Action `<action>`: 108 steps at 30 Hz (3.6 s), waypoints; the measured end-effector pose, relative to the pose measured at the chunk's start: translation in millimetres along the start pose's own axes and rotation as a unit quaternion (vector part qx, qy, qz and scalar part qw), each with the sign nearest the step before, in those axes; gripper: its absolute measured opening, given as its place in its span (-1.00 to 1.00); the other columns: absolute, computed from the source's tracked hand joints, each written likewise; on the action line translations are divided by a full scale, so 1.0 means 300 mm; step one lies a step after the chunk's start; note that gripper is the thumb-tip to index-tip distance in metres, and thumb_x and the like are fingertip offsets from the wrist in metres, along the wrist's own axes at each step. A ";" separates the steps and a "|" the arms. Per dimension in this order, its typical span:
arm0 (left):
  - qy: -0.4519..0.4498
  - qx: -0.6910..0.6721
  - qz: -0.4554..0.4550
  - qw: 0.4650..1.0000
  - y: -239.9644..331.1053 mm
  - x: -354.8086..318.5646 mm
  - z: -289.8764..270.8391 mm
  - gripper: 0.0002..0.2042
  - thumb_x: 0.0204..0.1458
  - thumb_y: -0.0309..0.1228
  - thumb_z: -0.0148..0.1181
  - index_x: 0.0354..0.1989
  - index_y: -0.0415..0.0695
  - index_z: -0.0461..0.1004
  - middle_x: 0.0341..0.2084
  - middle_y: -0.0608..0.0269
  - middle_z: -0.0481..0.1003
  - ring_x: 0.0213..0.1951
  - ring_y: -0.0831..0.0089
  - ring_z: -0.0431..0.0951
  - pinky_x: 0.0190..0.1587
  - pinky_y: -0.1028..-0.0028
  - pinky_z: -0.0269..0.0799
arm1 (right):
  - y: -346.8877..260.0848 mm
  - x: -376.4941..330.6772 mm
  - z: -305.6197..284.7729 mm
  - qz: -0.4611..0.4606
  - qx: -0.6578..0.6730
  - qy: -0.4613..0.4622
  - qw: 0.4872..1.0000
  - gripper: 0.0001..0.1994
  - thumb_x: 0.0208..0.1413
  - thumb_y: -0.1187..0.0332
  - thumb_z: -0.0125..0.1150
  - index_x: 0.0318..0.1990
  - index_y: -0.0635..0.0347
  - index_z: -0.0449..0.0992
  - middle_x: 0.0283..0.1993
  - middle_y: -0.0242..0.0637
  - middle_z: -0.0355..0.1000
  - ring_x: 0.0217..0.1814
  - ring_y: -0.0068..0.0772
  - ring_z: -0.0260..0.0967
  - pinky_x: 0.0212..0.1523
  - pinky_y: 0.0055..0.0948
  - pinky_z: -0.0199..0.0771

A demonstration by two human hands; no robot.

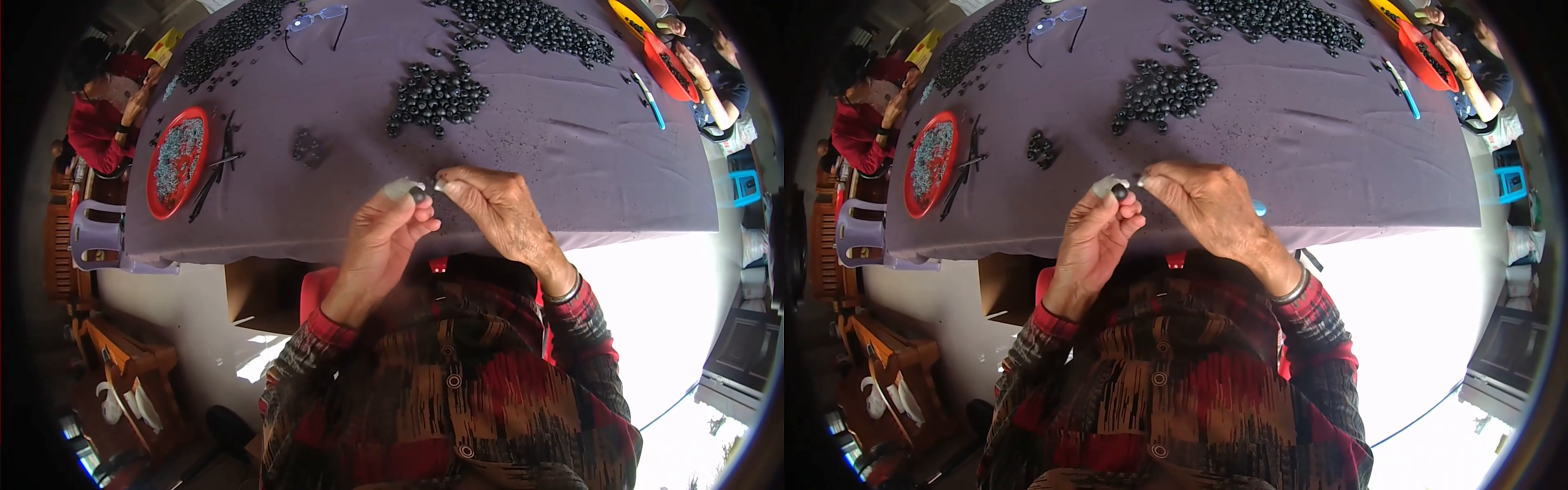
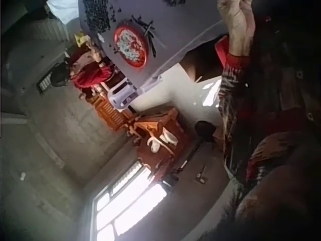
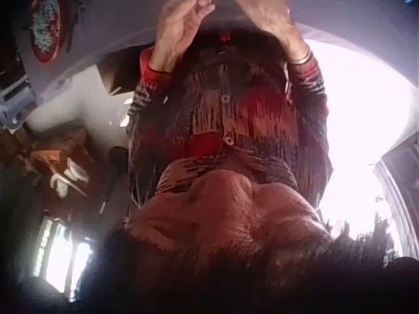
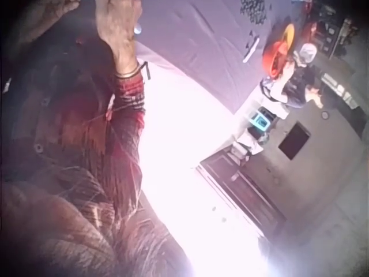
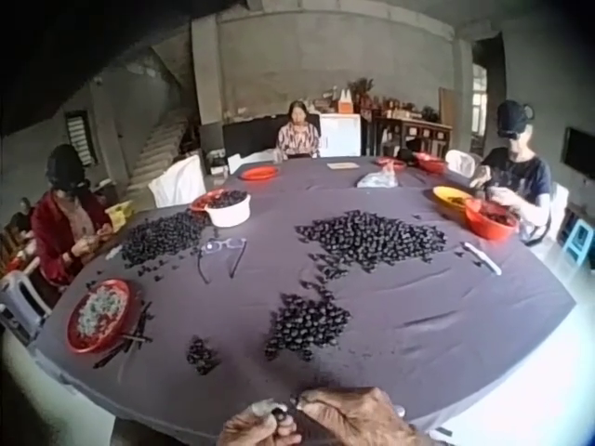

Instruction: The person picks up black plastic parts from a table by hand, trims excess material from each piece using a knife, and places them into a pile on the table.

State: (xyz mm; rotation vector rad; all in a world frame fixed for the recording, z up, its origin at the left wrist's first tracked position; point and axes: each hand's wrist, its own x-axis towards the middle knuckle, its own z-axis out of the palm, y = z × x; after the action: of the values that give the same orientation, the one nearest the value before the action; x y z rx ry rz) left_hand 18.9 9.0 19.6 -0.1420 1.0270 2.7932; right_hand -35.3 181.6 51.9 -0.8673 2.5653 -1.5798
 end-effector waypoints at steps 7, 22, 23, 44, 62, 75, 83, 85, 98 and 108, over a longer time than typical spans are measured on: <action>-0.027 -0.019 -0.039 0.999 -0.005 0.001 -0.010 -0.84 0.13 -0.46 0.05 -0.14 -0.17 0.43 -0.36 0.30 0.43 -0.31 0.54 0.40 -0.22 0.49 0.51 | -0.020 0.003 -0.045 0.066 0.038 -0.018 0.997 -0.72 0.11 0.23 0.18 -0.20 0.30 0.52 -0.41 -0.28 0.46 -0.45 -0.50 0.36 -0.36 -0.48 0.37; -0.064 -0.046 -0.083 0.993 -0.027 0.007 -0.017 -0.72 0.10 -0.43 0.09 -0.02 -0.14 0.28 -0.30 0.34 0.40 -0.28 0.58 0.44 -0.19 0.48 0.47 | -0.045 -0.009 0.062 0.214 0.414 -0.024 0.885 -0.92 0.07 0.40 0.22 -0.41 0.19 0.54 -0.57 -0.47 0.39 -0.62 -0.83 0.17 -0.68 -0.77 0.03; -0.052 -0.043 -0.090 0.994 -0.028 0.005 -0.018 -0.68 0.10 -0.45 0.08 0.03 -0.15 0.26 -0.30 0.34 0.39 -0.30 0.57 0.41 -0.22 0.49 0.44 | -0.048 -0.009 0.073 0.244 0.427 -0.002 0.871 -0.92 0.07 0.40 0.21 -0.41 0.18 0.54 -0.58 -0.48 0.39 -0.64 -0.85 0.15 -0.71 -0.78 -0.02; 0.250 0.611 0.295 0.691 0.319 0.132 -0.387 -0.82 -0.04 -0.51 0.24 -0.24 -0.28 0.52 -0.48 0.33 0.42 -0.49 0.66 0.39 -0.43 0.64 0.34 | 0.096 0.295 0.039 0.160 -0.281 -0.050 0.945 -0.75 -0.09 0.24 0.26 -0.38 0.28 0.53 -0.37 0.00 0.48 -0.24 0.05 0.44 -0.21 -0.15 0.46; 0.092 0.364 0.120 0.919 0.212 0.020 -0.075 -0.86 0.06 -0.46 0.16 -0.21 -0.17 0.51 -0.38 0.33 0.52 -0.40 0.66 0.45 -0.37 0.65 0.35 | -0.037 0.090 -0.026 -0.039 0.154 -0.006 0.987 -0.87 -0.23 0.63 0.27 -0.44 0.27 0.53 -0.48 -0.50 0.40 -0.51 -0.77 0.21 -0.49 -0.70 0.21; -0.033 0.098 -0.020 0.994 0.048 -0.007 0.026 -0.81 0.17 -0.41 0.03 -0.13 -0.19 0.48 -0.39 0.35 0.48 -0.39 0.66 0.42 -0.35 0.60 0.34 | -0.031 0.049 0.010 -0.132 0.104 -0.011 0.986 -0.72 -0.32 0.67 0.32 -0.34 0.26 0.54 -0.37 -0.38 0.42 -0.36 -0.58 0.36 -0.36 -0.59 0.37; -0.099 0.002 -0.076 0.992 0.048 0.001 0.014 -0.79 0.17 -0.42 0.02 -0.09 -0.20 0.46 -0.38 0.36 0.46 -0.37 0.64 0.42 -0.32 0.61 0.37 | -0.033 0.035 0.010 -0.104 0.156 -0.027 0.982 -0.82 -0.17 0.58 0.36 -0.35 0.32 0.52 -0.40 -0.35 0.39 -0.42 -0.57 0.40 -0.41 -0.57 0.41; -0.114 -0.002 -0.094 0.989 0.048 0.001 0.012 -0.79 0.17 -0.41 0.00 -0.09 -0.20 0.45 -0.37 0.35 0.46 -0.35 0.64 0.42 -0.31 0.61 0.38 | -0.041 0.024 0.004 0.026 0.291 -0.069 0.954 -0.84 -0.14 0.62 0.34 -0.36 0.27 0.54 -0.39 -0.37 0.40 -0.34 -0.58 0.35 -0.30 -0.57 0.40; -0.081 0.029 -0.105 0.991 0.020 0.001 -0.012 -0.86 0.16 -0.41 0.02 -0.21 -0.19 0.45 -0.46 0.36 0.39 -0.40 0.56 0.37 -0.35 0.48 0.36 | -0.070 0.039 -0.019 0.152 0.409 -0.135 0.890 -0.95 0.01 0.44 0.27 -0.39 0.18 0.53 -0.51 -0.54 0.39 -0.55 -0.79 0.19 -0.59 -0.70 0.12; -0.099 0.040 -0.107 0.989 0.031 0.012 -0.024 -0.86 0.16 -0.40 0.03 -0.25 -0.19 0.45 -0.45 0.38 0.40 -0.41 0.58 0.34 -0.37 0.51 0.35 | -0.053 0.042 -0.003 0.177 0.345 -0.121 0.914 -0.93 0.08 0.49 0.19 -0.32 0.32 0.50 -0.45 -0.36 0.45 -0.43 -0.64 0.40 -0.37 -0.62 0.44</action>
State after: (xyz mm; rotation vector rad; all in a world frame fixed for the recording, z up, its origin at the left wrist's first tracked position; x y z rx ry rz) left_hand 13.8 -2.0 19.4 0.0332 1.0082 2.5118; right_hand -39.1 171.2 69.0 -0.4487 1.6631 -1.8942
